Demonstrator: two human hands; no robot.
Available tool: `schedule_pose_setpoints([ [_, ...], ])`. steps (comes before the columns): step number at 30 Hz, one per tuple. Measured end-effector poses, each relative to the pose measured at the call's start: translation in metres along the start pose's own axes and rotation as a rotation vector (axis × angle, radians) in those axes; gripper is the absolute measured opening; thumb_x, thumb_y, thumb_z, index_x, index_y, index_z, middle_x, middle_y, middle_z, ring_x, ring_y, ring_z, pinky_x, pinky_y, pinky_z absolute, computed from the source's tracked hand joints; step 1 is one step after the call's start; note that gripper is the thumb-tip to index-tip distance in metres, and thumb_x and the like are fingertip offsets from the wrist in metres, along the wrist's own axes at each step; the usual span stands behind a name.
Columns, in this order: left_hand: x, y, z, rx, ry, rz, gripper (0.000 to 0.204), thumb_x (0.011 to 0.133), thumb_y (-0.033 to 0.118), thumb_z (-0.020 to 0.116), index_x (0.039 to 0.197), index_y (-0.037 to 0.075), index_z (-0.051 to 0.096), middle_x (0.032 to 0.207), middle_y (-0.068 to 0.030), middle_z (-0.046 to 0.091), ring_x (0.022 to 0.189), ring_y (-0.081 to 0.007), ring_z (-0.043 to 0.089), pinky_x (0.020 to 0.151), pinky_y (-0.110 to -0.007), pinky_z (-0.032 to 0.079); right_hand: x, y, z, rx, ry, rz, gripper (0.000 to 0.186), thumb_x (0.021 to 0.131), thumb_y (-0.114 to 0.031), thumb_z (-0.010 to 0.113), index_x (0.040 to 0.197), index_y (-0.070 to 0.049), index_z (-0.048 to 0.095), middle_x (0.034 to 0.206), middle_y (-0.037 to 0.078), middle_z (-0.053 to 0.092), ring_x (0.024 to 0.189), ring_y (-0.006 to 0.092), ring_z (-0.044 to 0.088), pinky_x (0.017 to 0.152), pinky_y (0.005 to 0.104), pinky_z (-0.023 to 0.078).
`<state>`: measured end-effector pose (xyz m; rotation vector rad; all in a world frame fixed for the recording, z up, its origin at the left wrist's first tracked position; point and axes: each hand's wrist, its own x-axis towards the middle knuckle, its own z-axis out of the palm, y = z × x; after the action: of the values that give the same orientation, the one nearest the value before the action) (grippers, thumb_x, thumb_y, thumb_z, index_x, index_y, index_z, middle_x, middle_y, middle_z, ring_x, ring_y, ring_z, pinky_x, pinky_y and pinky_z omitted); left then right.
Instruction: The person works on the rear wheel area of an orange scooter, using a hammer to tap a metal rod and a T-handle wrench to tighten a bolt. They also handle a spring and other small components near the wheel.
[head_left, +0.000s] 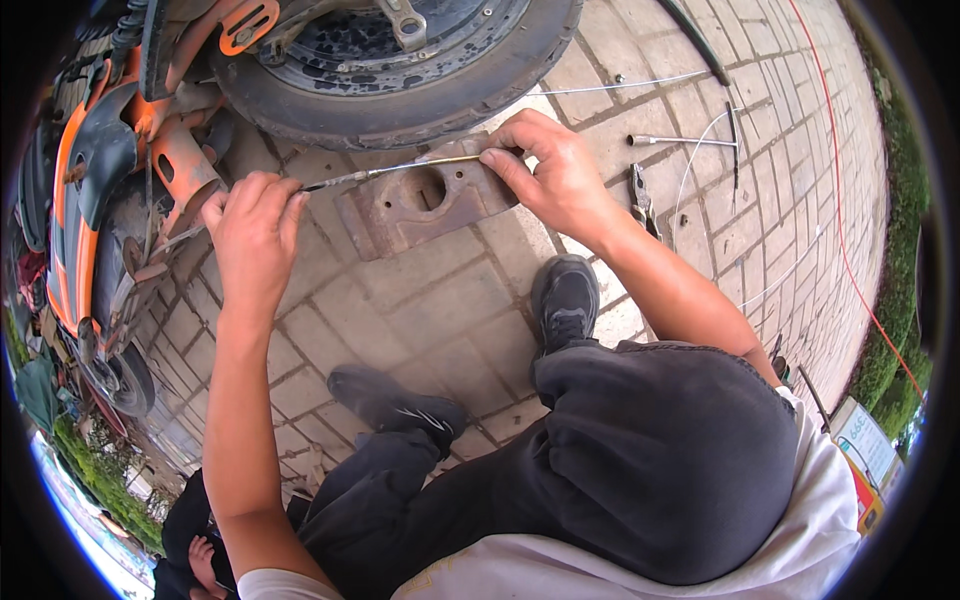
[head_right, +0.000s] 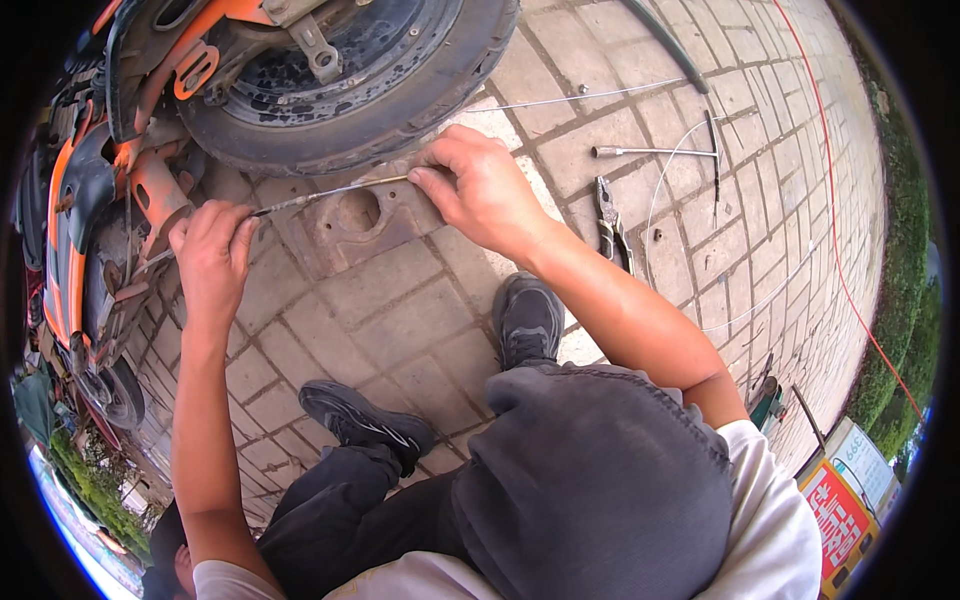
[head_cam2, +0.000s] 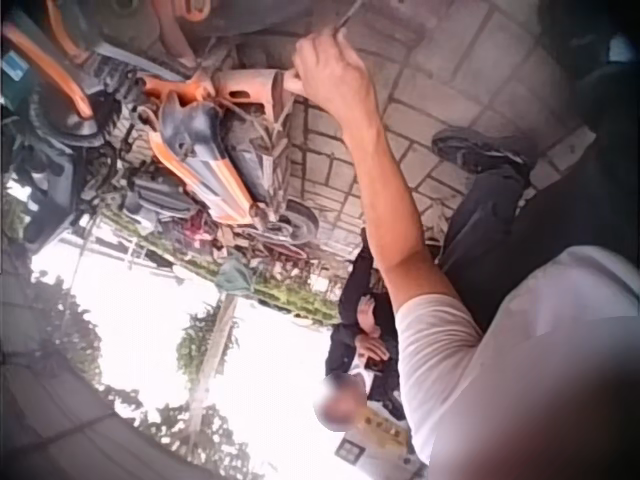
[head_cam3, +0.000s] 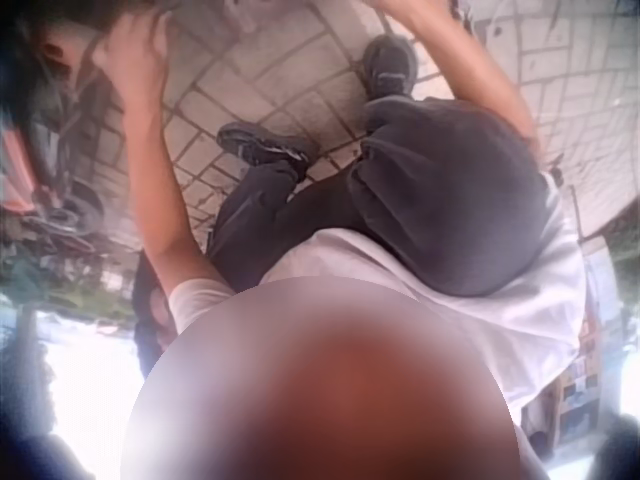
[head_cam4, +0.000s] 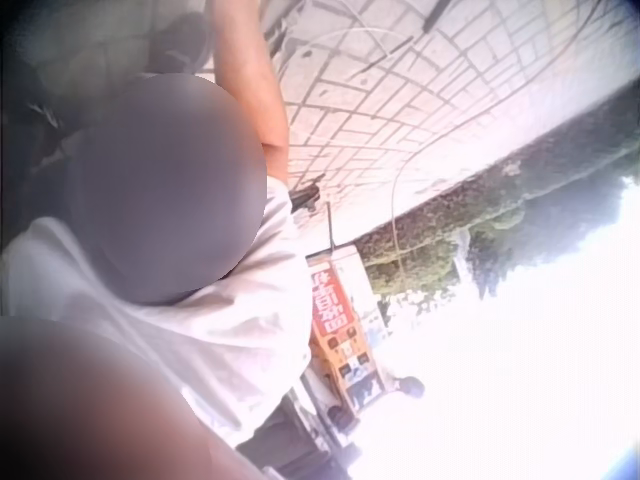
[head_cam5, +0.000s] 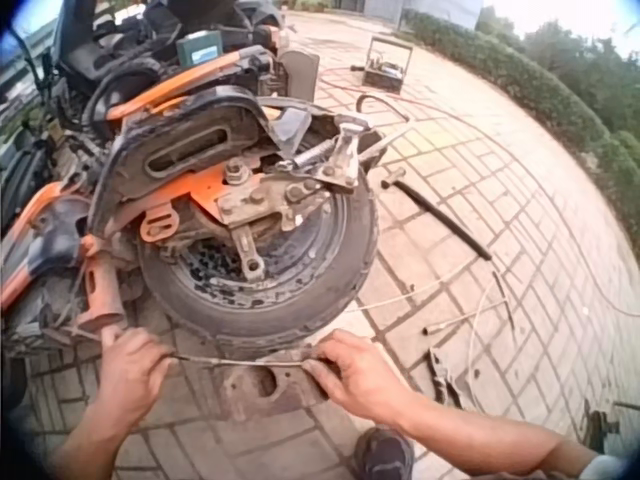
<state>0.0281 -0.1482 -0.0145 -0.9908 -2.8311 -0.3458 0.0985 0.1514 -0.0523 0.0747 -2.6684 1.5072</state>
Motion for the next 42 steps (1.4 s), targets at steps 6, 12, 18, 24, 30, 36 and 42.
schedule_pose_setpoints([
  [6,-0.002,0.0,-0.001,-0.009,-0.031,-0.004,0.011,0.083,0.011,0.067,0.091,0.006,0.064,0.09,-0.0051,0.06,0.085,-0.0225,0.057,0.082,-0.034,0.033,0.002,0.003,0.004,-0.066,0.028,-0.075,0.008,0.08,-0.01,0.068,0.083,-0.002,0.066,0.08,0.014,0.06,0.079,0.0348,0.058,0.071,0.0417,0.047],
  [12,-0.001,-0.001,0.001,0.01,-0.043,0.0,0.011,0.083,0.012,0.067,0.092,0.006,0.063,0.09,-0.005,0.06,0.085,-0.0222,0.056,0.082,-0.035,0.033,0.001,0.0,-0.003,-0.023,0.004,-0.044,0.012,0.082,-0.013,0.068,0.085,-0.002,0.066,0.082,0.014,0.061,0.079,0.0335,0.06,0.071,0.0404,0.048],
  [18,-0.003,-0.002,-0.001,0.02,-0.062,-0.021,0.011,0.083,0.011,0.067,0.092,0.006,0.062,0.091,-0.0054,0.059,0.086,-0.023,0.055,0.083,-0.036,0.033,0.016,0.021,-0.043,-0.11,0.164,0.018,0.019,0.085,-0.018,0.067,0.09,0.0,0.067,0.086,0.014,0.064,0.077,0.0295,0.062,0.07,0.0367,0.049],
  [24,0.004,0.003,-0.001,0.003,-0.054,-0.008,0.012,0.08,0.01,0.068,0.09,0.006,0.064,0.09,-0.005,0.058,0.085,-0.0226,0.054,0.082,-0.036,0.034,0.083,0.198,-0.166,-0.589,0.515,0.305,0.035,0.084,-0.029,0.065,0.104,0.0,0.067,0.104,0.02,0.063,0.101,0.0333,0.06,0.087,0.0418,0.048],
  [30,0.005,0.002,-0.005,0.018,-0.083,-0.009,0.013,0.078,0.009,0.07,0.089,0.006,0.064,0.089,-0.005,0.059,0.084,-0.0226,0.055,0.079,-0.036,0.034,0.115,0.283,-0.241,-1.046,0.21,0.773,0.058,0.084,-0.037,0.064,0.13,-0.004,0.049,0.133,0.02,0.051,0.12,0.0356,0.052,0.099,0.0451,0.044],
  [36,0.005,0.002,-0.004,-0.014,-0.092,-0.016,0.016,0.076,0.009,0.071,0.09,0.006,0.064,0.089,-0.0048,0.059,0.084,-0.0223,0.056,0.079,-0.036,0.034,0.13,0.311,-0.279,-0.853,-0.129,0.866,0.06,0.083,-0.041,0.066,0.117,0.007,0.059,0.117,0.027,0.061,0.114,0.0385,0.057,0.095,0.0409,0.045],
  [42,0.006,0.001,-0.005,-0.013,-0.086,-0.042,0.015,0.077,0.01,0.071,0.09,0.007,0.064,0.087,-0.0019,0.058,0.083,-0.0203,0.056,0.079,-0.036,0.033,0.128,0.308,-0.264,-1.081,-0.236,0.699,0.057,0.081,-0.043,0.067,0.11,0.006,0.059,0.113,0.026,0.063,0.11,0.0378,0.059,0.092,0.0431,0.046],
])
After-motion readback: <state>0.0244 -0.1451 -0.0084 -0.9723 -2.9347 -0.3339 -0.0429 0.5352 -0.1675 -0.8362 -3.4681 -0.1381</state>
